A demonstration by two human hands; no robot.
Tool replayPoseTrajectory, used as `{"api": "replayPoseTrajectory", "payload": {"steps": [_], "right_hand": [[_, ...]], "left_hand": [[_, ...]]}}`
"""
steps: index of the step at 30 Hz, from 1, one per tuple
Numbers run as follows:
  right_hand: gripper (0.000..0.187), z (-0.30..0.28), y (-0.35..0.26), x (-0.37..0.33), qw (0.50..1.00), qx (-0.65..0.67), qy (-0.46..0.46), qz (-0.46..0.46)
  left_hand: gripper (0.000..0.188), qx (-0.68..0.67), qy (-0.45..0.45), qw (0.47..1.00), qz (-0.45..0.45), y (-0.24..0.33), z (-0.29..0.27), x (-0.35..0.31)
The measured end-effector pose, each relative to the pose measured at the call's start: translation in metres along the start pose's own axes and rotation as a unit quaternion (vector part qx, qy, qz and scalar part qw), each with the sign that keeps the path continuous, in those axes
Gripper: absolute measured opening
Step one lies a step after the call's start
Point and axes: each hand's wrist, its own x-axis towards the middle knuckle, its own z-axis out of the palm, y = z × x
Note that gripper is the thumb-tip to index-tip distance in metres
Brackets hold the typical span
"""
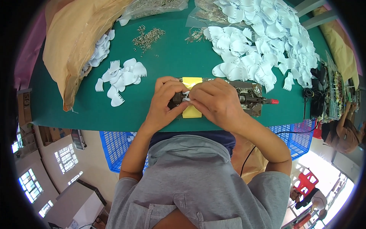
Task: The person fits a white plastic piece and a metal clip onto a metal jig, presses a lever to join them, and drops the assembled part into a blue basket. This process is repeated, with the person occasionally reaching into bags for more components.
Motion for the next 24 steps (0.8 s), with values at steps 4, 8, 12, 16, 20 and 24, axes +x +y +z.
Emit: {"api": "replayPoseTrajectory", "payload": {"steps": [4, 8, 12, 16, 20, 24], "right_hand": [[0.014, -0.021, 0.007, 0.026, 0.956, 0.186, -0.103, 0.203], [0.012, 0.024, 0.051, 0.090, 0.977, 0.137, -0.089, 0.136], [0.013, 0.067, 0.058, 0.123, 0.973, 0.114, -0.121, 0.158], [0.015, 0.083, 0.063, 0.127, 0.994, 0.003, -0.087, 0.060], [0.010, 0.100, 0.062, 0.125, 0.974, -0.186, -0.078, -0.100], [0.008, 0.103, 0.065, 0.128, 0.980, -0.185, -0.057, -0.053]], "left_hand": [[0.037, 0.005, 0.000, 1.000, 0.002, 0.000, 0.001, -0.002], [0.034, 0.011, 0.000, 1.000, 0.008, -0.002, 0.002, -0.004], [0.034, -0.003, 0.001, 1.000, 0.010, -0.001, 0.002, -0.003], [0.035, -0.002, 0.009, 1.000, 0.020, -0.001, 0.003, -0.002], [0.035, 0.004, 0.006, 1.000, 0.026, -0.003, 0.003, -0.002], [0.033, 0.009, 0.006, 1.000, 0.016, -0.002, 0.005, -0.003]]}}
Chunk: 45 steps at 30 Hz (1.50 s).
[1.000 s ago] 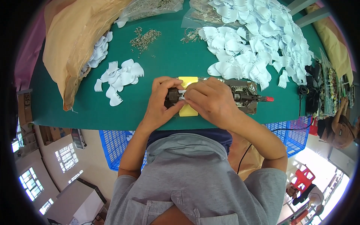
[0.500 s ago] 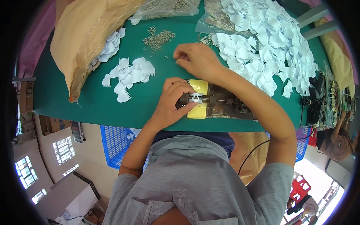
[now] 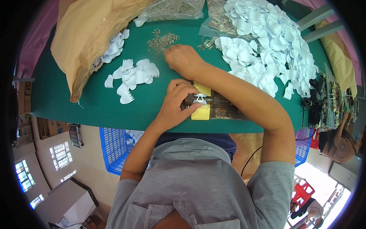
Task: The person fits a white plastic piece and a metal clip onto a metal jig, presses a lever to join them, and drops the assembled part into a blue basket. This process is repeated, with the person occasionally reaching into bags for more components.
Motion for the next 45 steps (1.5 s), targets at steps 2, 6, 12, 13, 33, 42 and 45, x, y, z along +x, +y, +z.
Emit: {"api": "replayPoseTrajectory", "payload": {"steps": [2, 6, 12, 13, 33, 42, 45], "right_hand": [[0.008, -0.026, 0.005, -0.007, 0.990, 0.126, -0.038, 0.059], [0.010, -0.083, 0.015, -0.048, 0.896, 0.373, -0.110, 0.212], [0.015, -0.126, -0.010, -0.119, 0.813, 0.468, -0.124, 0.324], [0.012, -0.128, -0.015, -0.123, 0.822, 0.455, -0.128, 0.318], [0.009, -0.136, -0.041, -0.093, 0.904, 0.280, -0.159, 0.280], [0.013, -0.136, -0.032, -0.089, 0.852, 0.346, -0.212, 0.331], [0.013, -0.136, -0.036, -0.097, 0.856, 0.329, -0.210, 0.340]], "left_hand": [[0.032, -0.008, 0.012, 1.000, -0.006, 0.000, 0.000, -0.002], [0.030, -0.008, 0.012, 1.000, -0.003, 0.002, -0.001, 0.000], [0.031, -0.020, 0.007, 1.000, -0.016, 0.000, -0.001, -0.002], [0.031, -0.020, 0.007, 1.000, -0.020, -0.001, 0.000, -0.001], [0.032, -0.025, 0.014, 0.999, -0.036, 0.000, 0.002, 0.001], [0.032, -0.015, 0.012, 1.000, -0.025, 0.002, -0.001, 0.002], [0.032, -0.045, 0.018, 0.999, -0.025, 0.003, -0.001, 0.003]]}}
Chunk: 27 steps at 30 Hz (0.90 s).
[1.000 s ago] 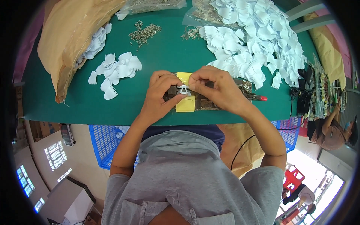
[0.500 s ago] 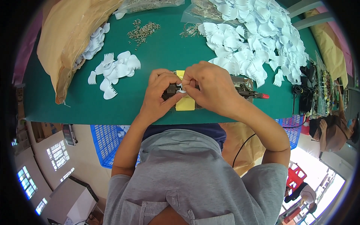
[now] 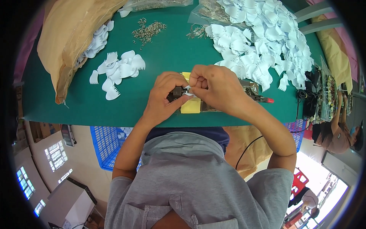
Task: The person fits a white plastic piece and a metal clip onto a metal jig, presses a lever to join them, and drops the assembled part into a blue basket. This process is repeated, with the person occasionally reaching into bags for more components.
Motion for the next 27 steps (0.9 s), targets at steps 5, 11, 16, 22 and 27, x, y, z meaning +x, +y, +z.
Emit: {"api": "replayPoseTrajectory", "payload": {"steps": [5, 11, 16, 22, 27], "right_hand": [[0.020, 0.007, 0.011, -0.012, 0.983, -0.001, 0.080, -0.164], [0.015, 0.006, 0.020, -0.016, 0.972, -0.034, 0.120, -0.199], [0.012, 0.008, 0.023, 0.000, 0.977, -0.007, 0.086, -0.194], [0.010, -0.027, 0.027, 0.021, 0.922, -0.165, 0.257, -0.237], [0.010, -0.011, 0.015, -0.008, 0.975, -0.043, 0.122, -0.183]], "left_hand": [[0.031, 0.003, 0.000, 1.000, -0.006, -0.001, -0.001, 0.000], [0.034, 0.017, -0.016, 1.000, 0.016, -0.001, -0.003, 0.003], [0.055, -0.021, 0.008, 0.997, -0.071, -0.001, 0.005, -0.008], [0.092, 0.009, 0.059, 0.998, -0.015, 0.002, 0.005, -0.001], [0.099, 0.036, 0.074, 0.997, 0.008, 0.001, 0.005, -0.001]]}}
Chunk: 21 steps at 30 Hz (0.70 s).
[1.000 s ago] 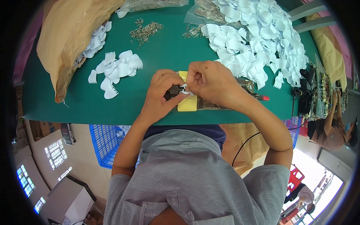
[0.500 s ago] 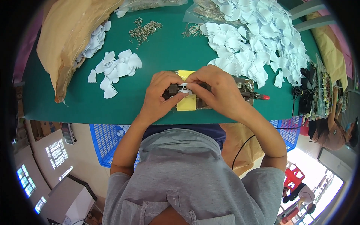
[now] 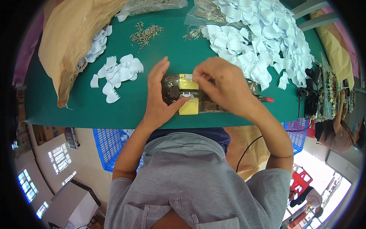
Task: The person fits a white plastic piece and a metal clip onto a metal jig, presses a lever to join them, and drops the assembled part into a blue basket. This process is repeated, with the person occasionally reaching into bags for more components.
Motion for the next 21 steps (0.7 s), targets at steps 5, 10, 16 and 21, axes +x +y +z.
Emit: {"api": "replayPoseTrajectory", "payload": {"steps": [5, 10, 16, 21], "right_hand": [[0.010, 0.009, -0.004, 0.005, 0.994, -0.054, -0.091, -0.016], [0.008, 0.016, 0.006, 0.005, 0.992, 0.059, -0.101, 0.046], [0.009, 0.016, 0.010, 0.007, 0.987, 0.106, -0.100, 0.074], [0.012, 0.032, 0.033, 0.034, 0.993, 0.070, -0.057, 0.078]], "left_hand": [[0.099, -0.019, -0.028, 0.999, -0.013, 0.000, 0.001, -0.002], [0.097, -0.035, -0.052, 0.997, -0.036, -0.001, 0.004, -0.002], [0.092, -0.035, -0.064, 0.996, -0.044, -0.002, 0.002, -0.003], [0.075, -0.010, -0.047, 0.999, -0.025, -0.004, 0.004, -0.007]]}}
